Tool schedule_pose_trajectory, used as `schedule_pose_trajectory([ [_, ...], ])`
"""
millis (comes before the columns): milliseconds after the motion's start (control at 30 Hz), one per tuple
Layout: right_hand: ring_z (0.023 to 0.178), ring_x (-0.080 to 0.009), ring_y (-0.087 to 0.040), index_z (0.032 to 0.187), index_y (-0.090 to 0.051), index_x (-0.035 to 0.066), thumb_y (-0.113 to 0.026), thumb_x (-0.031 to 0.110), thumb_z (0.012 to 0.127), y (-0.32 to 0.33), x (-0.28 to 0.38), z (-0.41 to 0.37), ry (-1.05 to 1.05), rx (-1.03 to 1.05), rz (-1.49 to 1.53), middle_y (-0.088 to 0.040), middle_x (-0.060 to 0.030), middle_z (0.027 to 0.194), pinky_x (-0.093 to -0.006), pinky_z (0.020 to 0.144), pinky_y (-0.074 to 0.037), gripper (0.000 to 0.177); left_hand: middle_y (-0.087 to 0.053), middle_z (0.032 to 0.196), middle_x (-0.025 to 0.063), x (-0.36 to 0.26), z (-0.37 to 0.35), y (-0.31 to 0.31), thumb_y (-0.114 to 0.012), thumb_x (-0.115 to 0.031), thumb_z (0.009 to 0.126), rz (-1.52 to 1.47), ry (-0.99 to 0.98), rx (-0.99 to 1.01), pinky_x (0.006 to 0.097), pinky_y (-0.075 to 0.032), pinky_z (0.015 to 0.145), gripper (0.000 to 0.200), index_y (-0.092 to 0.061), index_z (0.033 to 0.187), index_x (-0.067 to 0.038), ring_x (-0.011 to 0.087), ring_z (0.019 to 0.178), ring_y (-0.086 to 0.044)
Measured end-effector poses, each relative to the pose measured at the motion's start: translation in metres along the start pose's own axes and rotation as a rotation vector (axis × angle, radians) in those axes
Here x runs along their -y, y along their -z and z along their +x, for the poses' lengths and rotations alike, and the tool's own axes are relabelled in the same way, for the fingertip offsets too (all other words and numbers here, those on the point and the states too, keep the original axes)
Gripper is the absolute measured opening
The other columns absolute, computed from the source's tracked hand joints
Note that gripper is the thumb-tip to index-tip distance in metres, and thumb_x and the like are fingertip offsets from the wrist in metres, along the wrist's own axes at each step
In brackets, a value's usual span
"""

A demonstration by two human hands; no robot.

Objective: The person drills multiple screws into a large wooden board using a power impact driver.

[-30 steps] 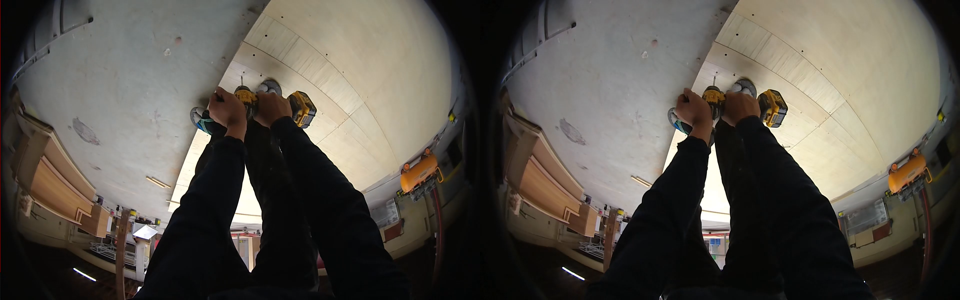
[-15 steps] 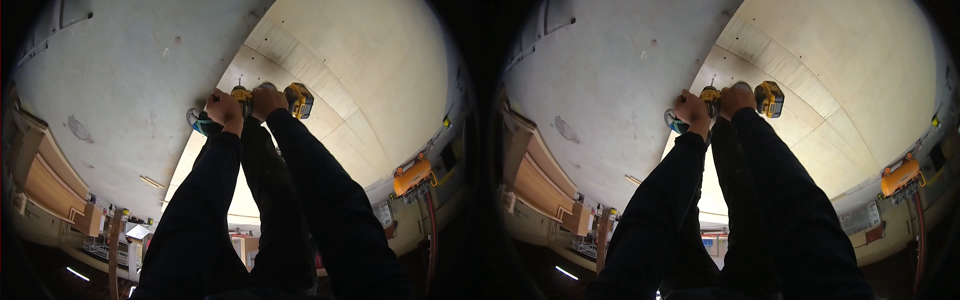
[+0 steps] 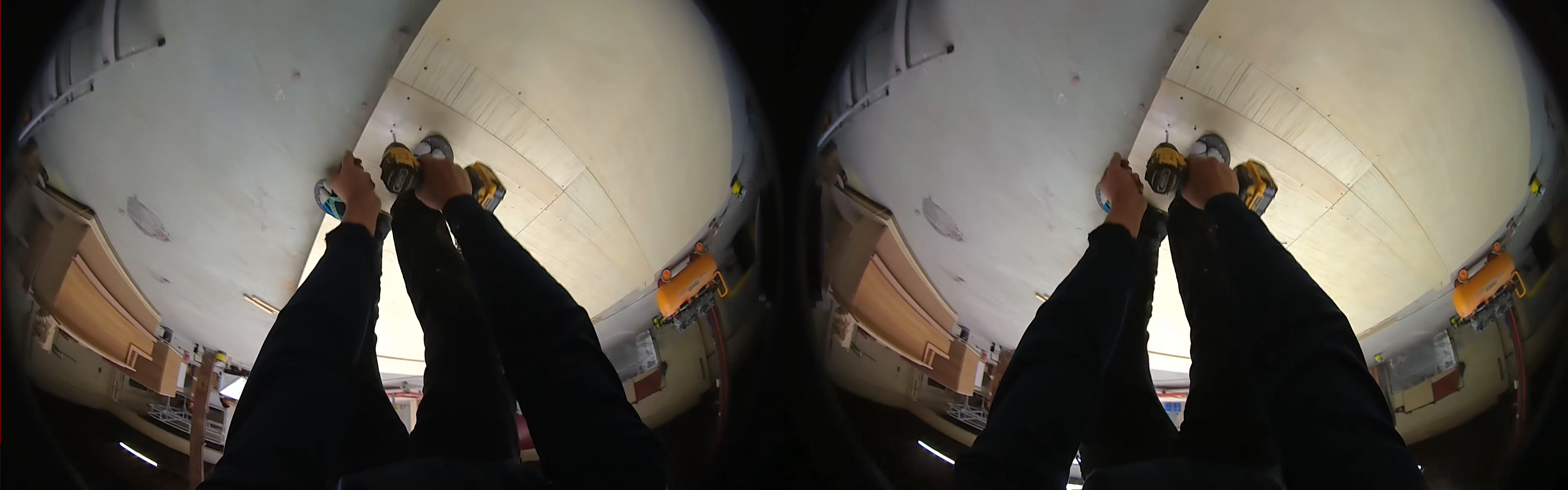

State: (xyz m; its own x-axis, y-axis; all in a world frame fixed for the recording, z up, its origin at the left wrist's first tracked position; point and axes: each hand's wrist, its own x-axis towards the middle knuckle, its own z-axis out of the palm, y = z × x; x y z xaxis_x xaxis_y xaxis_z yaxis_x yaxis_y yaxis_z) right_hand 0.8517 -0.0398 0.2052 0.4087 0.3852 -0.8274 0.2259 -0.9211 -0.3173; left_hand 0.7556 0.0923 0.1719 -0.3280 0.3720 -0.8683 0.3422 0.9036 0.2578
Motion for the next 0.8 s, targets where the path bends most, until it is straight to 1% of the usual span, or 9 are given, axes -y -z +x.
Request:
schedule_pose_trajectory([
  [33, 0.091, -0.0362, -0.07, 0.102, -0.07, 0.01, -0.064, 0.021, 0.078, 0.005, 0.001, -0.013, 0.003, -0.026, 0.012, -0.072, -0.0186, 0.091, -0.0436, 0.081, -0.056, 0.026, -0.051, 0.061, -0.0013, -0.003, -0.015, 0.012, -0.057, -0.032, 0.096, 0.004, -0.023, 0.017, 0.0295, -0.037, 0.043, 0.028, -0.062, 0.083, -0.007, 0.0125, 0.05, -0.05],
  [100, 0.093, -0.0382, -0.068, 0.107, -0.068, 0.013, -0.067, 0.022, 0.077, 0.017, 0.001, -0.042, 0.029, -0.092, 0.248, -0.071, -0.0203, 0.091, -0.0446, 0.083, -0.055, 0.031, -0.039, 0.058, -0.0047, -0.004, -0.03, 0.033, -0.059, -0.035, 0.097, 0.137, 0.102, 0.441, 0.0234, -0.024, 0.039, 0.028, -0.054, 0.077, -0.015, 0.0067, 0.043, -0.037],
  [233, 0.094, -0.037, -0.069, 0.112, -0.066, 0.008, -0.069, 0.015, 0.078, 0.037, 0.001, -0.095, 0.175, -0.187, 0.7, -0.071, -0.02, 0.093, -0.0401, 0.079, -0.055, 0.035, -0.037, 0.059, -0.005, -0.012, -0.092, 0.058, -0.055, -0.034, 0.099, 0.14, 0.468, 0.785, 0.0224, -0.024, 0.042, 0.032, -0.049, 0.074, -0.015, 0.0082, 0.049, -0.038],
  [400, 0.088, -0.0222, -0.073, 0.11, -0.065, 0.002, -0.074, 0.005, 0.076, 0.04, -0.005, -0.139, 0.216, -0.09, 1.077, -0.073, -0.0148, 0.093, -0.0318, 0.077, -0.055, 0.035, -0.034, 0.06, -0.0047, -0.013, -0.132, 0.063, -0.052, -0.035, 0.099, 0.144, 0.528, 1.066, 0.0232, -0.024, 0.046, 0.036, -0.044, 0.071, -0.015, 0.0087, 0.053, -0.036],
  [467, 0.087, -0.0177, -0.071, 0.109, -0.065, 0.0, -0.075, 0.004, 0.076, 0.04, -0.005, -0.153, 0.18, -0.18, 1.092, -0.073, -0.0127, 0.093, -0.0304, 0.076, -0.055, 0.035, -0.033, 0.061, -0.005, -0.016, -0.137, 0.063, -0.054, -0.035, 0.099, 0.208, 0.574, 1.209, 0.0231, -0.024, 0.047, 0.036, -0.044, 0.071, -0.016, 0.0079, 0.054, -0.035],
  [567, 0.085, -0.0121, -0.069, 0.107, -0.064, -0.001, -0.076, 0.003, 0.077, 0.032, -0.005, -0.17, 0.171, -0.312, 1.149, -0.073, -0.01, 0.093, -0.0286, 0.075, -0.055, 0.033, -0.033, 0.062, -0.0059, -0.023, -0.162, 0.057, -0.056, -0.036, 0.098, 0.36, 0.555, 1.08, 0.0223, -0.024, 0.048, 0.035, -0.044, 0.071, -0.017, 0.0068, 0.054, -0.034],
  [633, 0.084, -0.0108, -0.068, 0.107, -0.064, -0.002, -0.076, 0.003, 0.078, 0.024, -0.003, -0.175, 0.194, -0.386, 1.196, -0.073, -0.0094, 0.092, -0.0282, 0.075, -0.055, 0.032, -0.034, 0.063, -0.0064, -0.025, -0.155, 0.06, -0.057, -0.038, 0.098, 0.376, 0.602, 1.128, 0.0226, -0.025, 0.049, 0.035, -0.044, 0.072, -0.017, 0.0066, 0.054, -0.034],
  [733, 0.082, -0.011, -0.068, 0.105, -0.064, -0.002, -0.075, 0.004, 0.082, 0.01, 0.009, -0.178, 0.12, -0.301, 1.574, -0.072, -0.0074, 0.089, -0.0275, 0.071, -0.056, 0.026, -0.035, 0.066, -0.0065, -0.029, -0.16, 0.065, -0.053, -0.042, 0.101, 0.454, 0.529, 1.214, 0.0237, -0.028, 0.05, 0.035, -0.045, 0.075, -0.019, 0.0071, 0.056, -0.035],
  [800, 0.081, -0.0118, -0.069, 0.105, -0.064, -0.002, -0.074, 0.004, 0.083, 0.016, 0.019, -0.187, 0.094, -0.371, 1.576, -0.072, -0.0075, 0.089, -0.0272, 0.07, -0.056, 0.024, -0.036, 0.067, -0.0064, -0.033, -0.163, 0.071, -0.053, -0.041, 0.101, 0.491, 0.527, 1.196, 0.0226, -0.027, 0.05, 0.034, -0.045, 0.077, -0.019, 0.0069, 0.056, -0.036],
])
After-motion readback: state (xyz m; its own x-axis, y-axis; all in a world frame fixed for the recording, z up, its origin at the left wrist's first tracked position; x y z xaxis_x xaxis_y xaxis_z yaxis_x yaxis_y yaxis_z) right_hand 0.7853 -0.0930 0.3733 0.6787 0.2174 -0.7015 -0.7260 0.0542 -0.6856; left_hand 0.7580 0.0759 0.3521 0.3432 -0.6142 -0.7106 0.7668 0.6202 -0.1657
